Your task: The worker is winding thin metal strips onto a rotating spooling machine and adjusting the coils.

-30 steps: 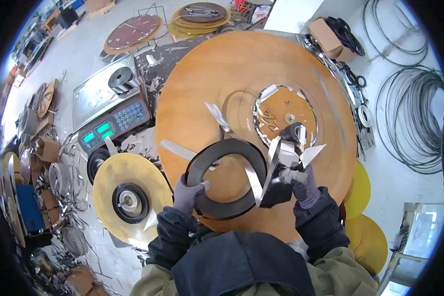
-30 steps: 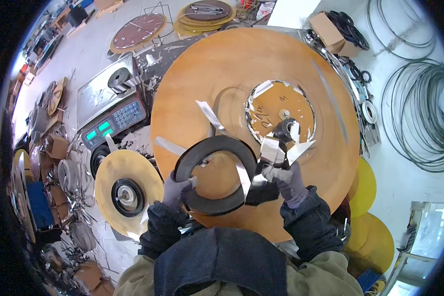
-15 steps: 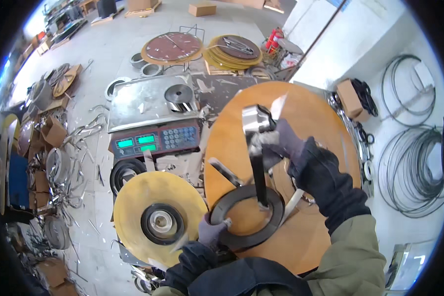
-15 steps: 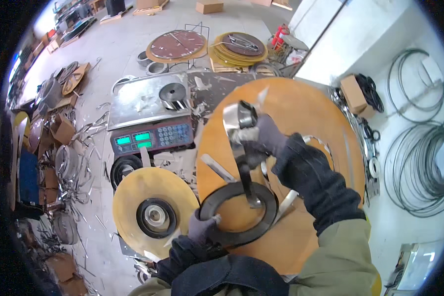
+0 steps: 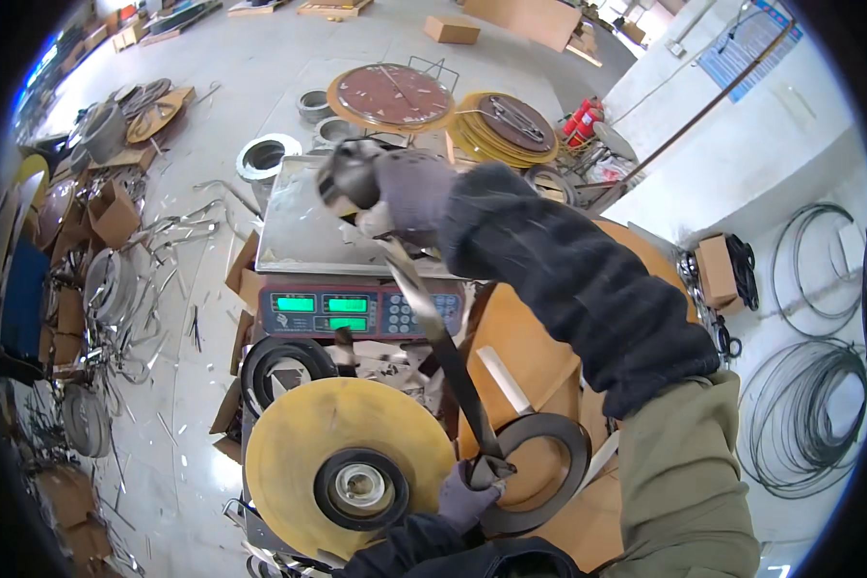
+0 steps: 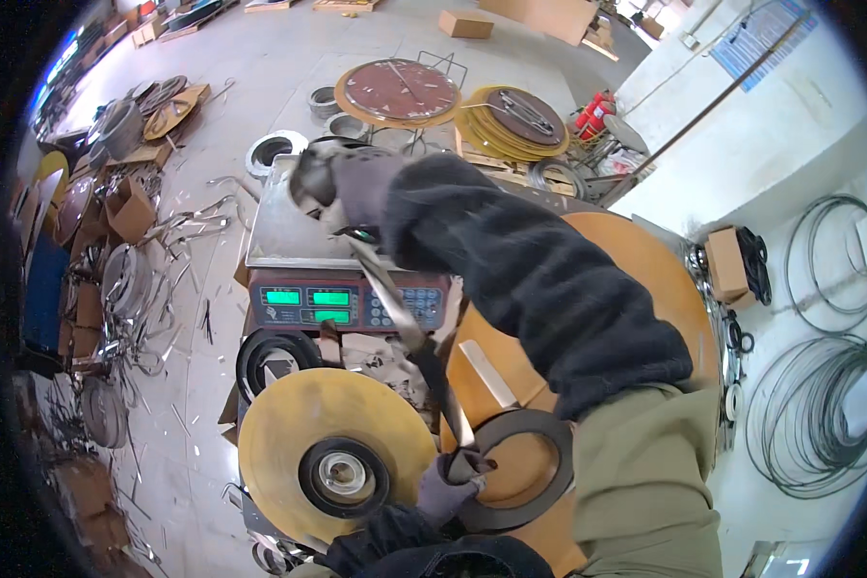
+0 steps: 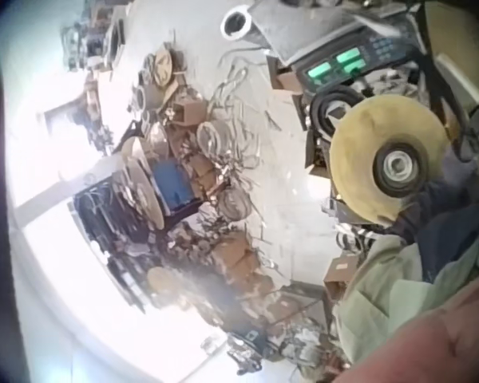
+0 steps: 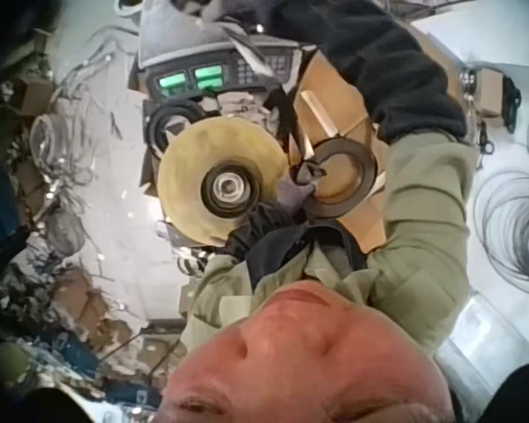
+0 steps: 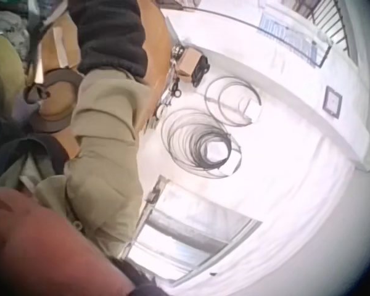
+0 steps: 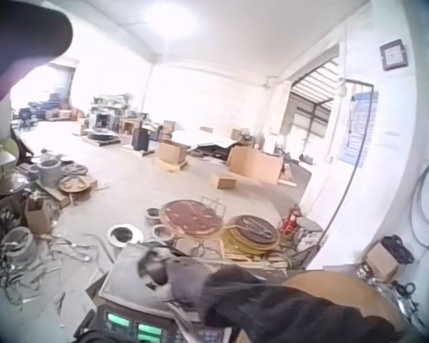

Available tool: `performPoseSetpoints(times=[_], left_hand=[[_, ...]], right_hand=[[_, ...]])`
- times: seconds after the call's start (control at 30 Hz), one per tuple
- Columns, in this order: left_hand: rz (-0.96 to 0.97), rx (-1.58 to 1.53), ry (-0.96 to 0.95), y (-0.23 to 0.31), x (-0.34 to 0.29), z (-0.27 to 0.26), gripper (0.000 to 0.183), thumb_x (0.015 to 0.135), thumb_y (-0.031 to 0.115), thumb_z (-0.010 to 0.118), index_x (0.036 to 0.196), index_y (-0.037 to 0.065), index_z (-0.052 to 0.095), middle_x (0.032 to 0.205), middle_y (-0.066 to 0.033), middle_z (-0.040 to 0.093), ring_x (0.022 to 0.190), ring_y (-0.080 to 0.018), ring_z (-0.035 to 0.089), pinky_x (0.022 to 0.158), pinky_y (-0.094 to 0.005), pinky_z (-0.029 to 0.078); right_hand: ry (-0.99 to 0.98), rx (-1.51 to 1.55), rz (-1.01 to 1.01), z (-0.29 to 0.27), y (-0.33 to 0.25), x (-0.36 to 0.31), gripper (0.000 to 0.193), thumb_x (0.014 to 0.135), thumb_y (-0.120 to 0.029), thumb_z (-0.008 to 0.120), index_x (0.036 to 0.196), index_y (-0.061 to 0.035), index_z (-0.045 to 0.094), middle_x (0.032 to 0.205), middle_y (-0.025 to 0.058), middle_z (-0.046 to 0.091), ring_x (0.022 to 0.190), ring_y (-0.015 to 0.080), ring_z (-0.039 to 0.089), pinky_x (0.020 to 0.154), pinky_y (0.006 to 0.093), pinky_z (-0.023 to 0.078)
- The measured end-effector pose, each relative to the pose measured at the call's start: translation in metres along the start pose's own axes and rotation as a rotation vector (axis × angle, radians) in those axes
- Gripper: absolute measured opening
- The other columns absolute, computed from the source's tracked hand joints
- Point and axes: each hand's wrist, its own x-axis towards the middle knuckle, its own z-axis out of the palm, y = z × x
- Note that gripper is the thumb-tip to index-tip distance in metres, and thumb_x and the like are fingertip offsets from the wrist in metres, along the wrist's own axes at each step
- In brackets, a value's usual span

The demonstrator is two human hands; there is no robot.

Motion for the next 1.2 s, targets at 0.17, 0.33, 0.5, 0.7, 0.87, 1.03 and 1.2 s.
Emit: performPoseSetpoints(times=[0.17, 0.33, 0.5, 0.7, 0.87, 1.03, 1.2], left_hand=[[-0.003, -0.048, -0.071, 0.019, 0.000, -0.002, 0.071, 0.065, 0.031, 0.077, 0.118, -0.004, 0.045, 0.108, -0.0179, 0.058, 0.100, -0.0259, 0.058, 0.085, -0.0346, 0.046], [-0.050, -0.092, -0.056, 0.039, -0.002, -0.009, 0.066, 0.067, 0.032, 0.076, 0.115, -0.002, 0.048, 0.105, -0.0171, 0.060, 0.100, -0.0271, 0.059, 0.087, -0.0363, 0.045], [-0.030, -0.020, -0.028, 0.022, 0.005, -0.011, 0.066, 0.066, 0.031, 0.077, 0.115, -0.002, 0.047, 0.101, -0.0188, 0.060, 0.097, -0.0284, 0.060, 0.084, -0.0356, 0.046], [-0.048, -0.056, -0.091, 0.017, 0.007, -0.002, 0.062, 0.066, 0.032, 0.076, 0.112, -0.001, 0.049, 0.100, -0.0184, 0.061, 0.096, -0.0297, 0.060, 0.082, -0.0363, 0.047], [0.023, -0.103, -0.015, 0.009, 0.009, -0.001, 0.056, 0.069, 0.028, 0.074, 0.110, -0.001, 0.050, 0.101, -0.0167, 0.060, 0.095, -0.0272, 0.060, 0.083, -0.0358, 0.046], [-0.046, -0.110, -0.049, 0.027, 0.003, -0.013, 0.052, 0.070, 0.026, 0.073, 0.109, 0.000, 0.050, 0.101, -0.0160, 0.059, 0.095, -0.0264, 0.059, 0.083, -0.0362, 0.046], [-0.001, -0.008, -0.072, 0.044, -0.002, -0.007, 0.051, 0.069, 0.023, 0.074, 0.108, 0.000, 0.051, 0.100, -0.0161, 0.060, 0.094, -0.0254, 0.060, 0.082, -0.0362, 0.046]], right_hand=[[-0.167, -0.586, -0.288, 0.070, -0.006, 0.078, 0.041, 0.071, -0.027, 0.067, 0.103, -0.0018, 0.062, 0.092, 0.0151, 0.066, 0.090, 0.0288, 0.064, 0.078, 0.0380, 0.049], [-0.261, -0.503, -0.347, 0.062, -0.034, 0.065, 0.079, 0.067, -0.024, 0.073, 0.136, -0.0162, 0.035, 0.121, 0.0164, 0.052, 0.107, 0.0330, 0.055, 0.088, 0.0403, 0.044], [-0.235, -0.200, -0.247, 0.023, -0.045, 0.052, 0.077, 0.070, -0.036, 0.070, 0.134, -0.0102, 0.038, 0.123, 0.0183, 0.049, 0.112, 0.0345, 0.051, 0.094, 0.0379, 0.041], [0.027, -0.196, -0.069, 0.096, -0.010, 0.107, 0.068, 0.087, -0.057, 0.038, 0.137, -0.0117, 0.034, 0.140, 0.0183, 0.036, 0.131, 0.0319, 0.032, 0.110, 0.0477, 0.012], [0.188, -0.239, -0.101, 0.133, -0.018, 0.119, 0.063, 0.088, -0.055, 0.035, 0.138, -0.0156, 0.033, 0.144, 0.0192, 0.028, 0.134, 0.0353, 0.026, 0.110, 0.0497, 0.007], [0.229, -0.185, -0.143, 0.147, -0.011, 0.123, 0.064, 0.088, -0.055, 0.033, 0.140, -0.0166, 0.031, 0.145, 0.0192, 0.026, 0.135, 0.0344, 0.024, 0.110, 0.0492, 0.007], [0.272, -0.145, -0.135, 0.146, 0.014, 0.113, 0.064, 0.086, -0.057, 0.037, 0.137, -0.0189, 0.036, 0.143, 0.0205, 0.030, 0.131, 0.0329, 0.032, 0.110, 0.0487, 0.010]])
